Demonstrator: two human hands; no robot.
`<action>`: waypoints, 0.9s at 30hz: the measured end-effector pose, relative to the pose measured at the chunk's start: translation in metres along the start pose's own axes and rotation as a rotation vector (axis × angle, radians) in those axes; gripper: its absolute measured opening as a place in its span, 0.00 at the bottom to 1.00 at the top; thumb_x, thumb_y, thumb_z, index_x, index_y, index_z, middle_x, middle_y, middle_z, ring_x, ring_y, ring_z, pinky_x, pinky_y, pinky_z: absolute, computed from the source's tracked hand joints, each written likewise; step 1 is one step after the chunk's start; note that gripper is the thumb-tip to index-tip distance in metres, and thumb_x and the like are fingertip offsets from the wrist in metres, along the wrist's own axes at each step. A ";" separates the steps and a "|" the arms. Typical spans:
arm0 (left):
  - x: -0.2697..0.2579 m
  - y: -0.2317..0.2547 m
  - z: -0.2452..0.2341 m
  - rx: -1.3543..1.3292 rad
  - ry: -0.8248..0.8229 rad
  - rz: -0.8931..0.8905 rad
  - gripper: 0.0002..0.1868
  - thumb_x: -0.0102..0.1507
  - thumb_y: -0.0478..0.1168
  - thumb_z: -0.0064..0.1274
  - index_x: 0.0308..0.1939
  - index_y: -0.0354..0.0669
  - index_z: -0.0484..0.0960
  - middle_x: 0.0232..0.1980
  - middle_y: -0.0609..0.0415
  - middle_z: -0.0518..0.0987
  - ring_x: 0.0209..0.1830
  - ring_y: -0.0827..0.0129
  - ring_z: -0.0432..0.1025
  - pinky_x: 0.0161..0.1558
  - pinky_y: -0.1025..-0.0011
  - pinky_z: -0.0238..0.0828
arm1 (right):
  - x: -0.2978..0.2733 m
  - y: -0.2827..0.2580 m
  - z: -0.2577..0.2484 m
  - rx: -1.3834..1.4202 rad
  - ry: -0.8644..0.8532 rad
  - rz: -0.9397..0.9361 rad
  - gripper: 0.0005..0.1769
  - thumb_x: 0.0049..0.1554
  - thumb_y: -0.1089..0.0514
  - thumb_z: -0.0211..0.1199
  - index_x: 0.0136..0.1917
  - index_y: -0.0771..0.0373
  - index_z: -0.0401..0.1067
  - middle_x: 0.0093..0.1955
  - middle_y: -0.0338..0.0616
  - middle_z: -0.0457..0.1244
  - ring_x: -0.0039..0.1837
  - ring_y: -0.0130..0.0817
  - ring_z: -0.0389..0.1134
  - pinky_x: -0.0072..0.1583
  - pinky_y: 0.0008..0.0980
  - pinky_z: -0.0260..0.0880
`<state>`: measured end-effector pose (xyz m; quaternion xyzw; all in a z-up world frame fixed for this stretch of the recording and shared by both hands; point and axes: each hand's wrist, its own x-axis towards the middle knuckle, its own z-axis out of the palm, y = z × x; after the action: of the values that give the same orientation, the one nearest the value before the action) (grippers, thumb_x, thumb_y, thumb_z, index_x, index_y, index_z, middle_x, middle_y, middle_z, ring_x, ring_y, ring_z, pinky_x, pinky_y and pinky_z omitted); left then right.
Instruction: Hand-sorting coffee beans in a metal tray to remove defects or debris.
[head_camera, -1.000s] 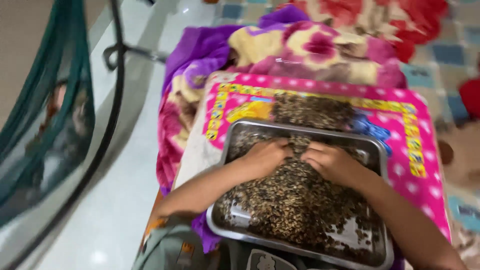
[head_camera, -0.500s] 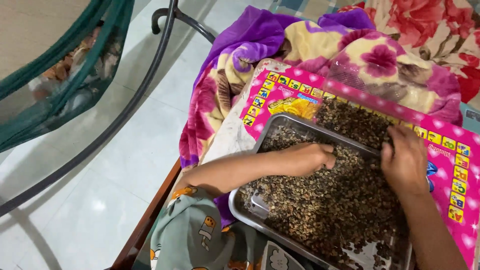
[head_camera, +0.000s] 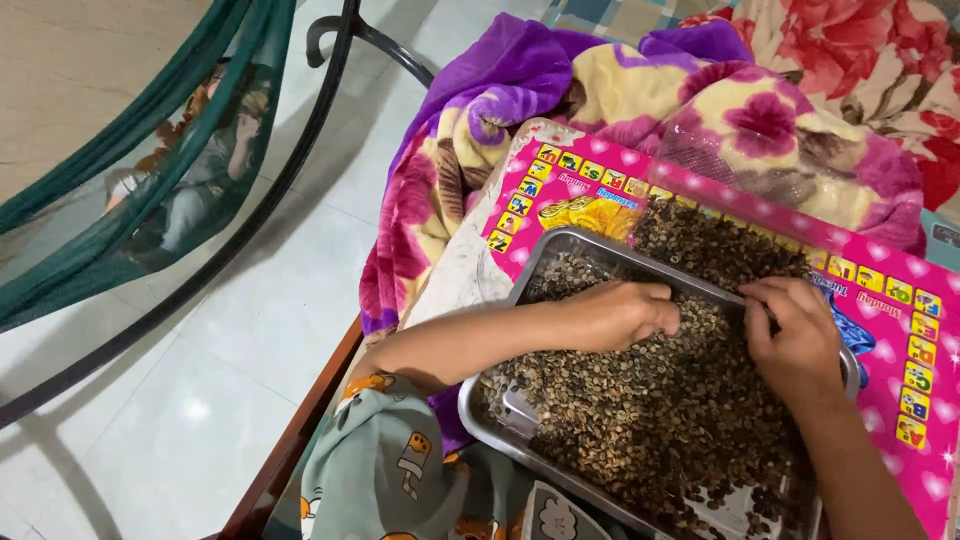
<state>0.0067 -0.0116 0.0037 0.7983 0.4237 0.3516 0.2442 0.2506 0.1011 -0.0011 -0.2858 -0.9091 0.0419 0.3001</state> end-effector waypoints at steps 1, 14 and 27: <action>0.000 0.000 0.000 -0.025 0.033 0.017 0.20 0.52 0.11 0.43 0.38 0.32 0.82 0.28 0.54 0.73 0.20 0.73 0.67 0.25 0.83 0.79 | 0.001 -0.006 -0.004 0.048 0.071 -0.065 0.10 0.58 0.74 0.66 0.54 0.72 0.78 0.54 0.55 0.68 0.55 0.46 0.67 0.60 0.40 0.70; 0.002 0.002 -0.002 -0.015 0.089 0.065 0.14 0.55 0.15 0.49 0.36 0.32 0.81 0.35 0.51 0.77 0.23 0.74 0.69 0.26 0.84 0.76 | -0.013 -0.019 0.011 -0.043 -0.659 -0.073 0.13 0.56 0.46 0.61 0.55 0.45 0.75 0.53 0.25 0.67 0.53 0.31 0.71 0.57 0.36 0.73; 0.004 -0.010 0.004 -0.057 0.085 0.117 0.13 0.57 0.15 0.49 0.35 0.33 0.80 0.36 0.51 0.74 0.27 0.72 0.70 0.27 0.84 0.73 | 0.001 -0.035 -0.004 0.010 -0.906 0.126 0.23 0.54 0.42 0.65 0.63 0.38 0.73 0.63 0.17 0.65 0.56 0.26 0.73 0.61 0.34 0.73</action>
<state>0.0060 -0.0036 -0.0045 0.7988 0.3761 0.4106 0.2278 0.2350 0.0727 0.0115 -0.2917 -0.9294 0.1853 -0.1294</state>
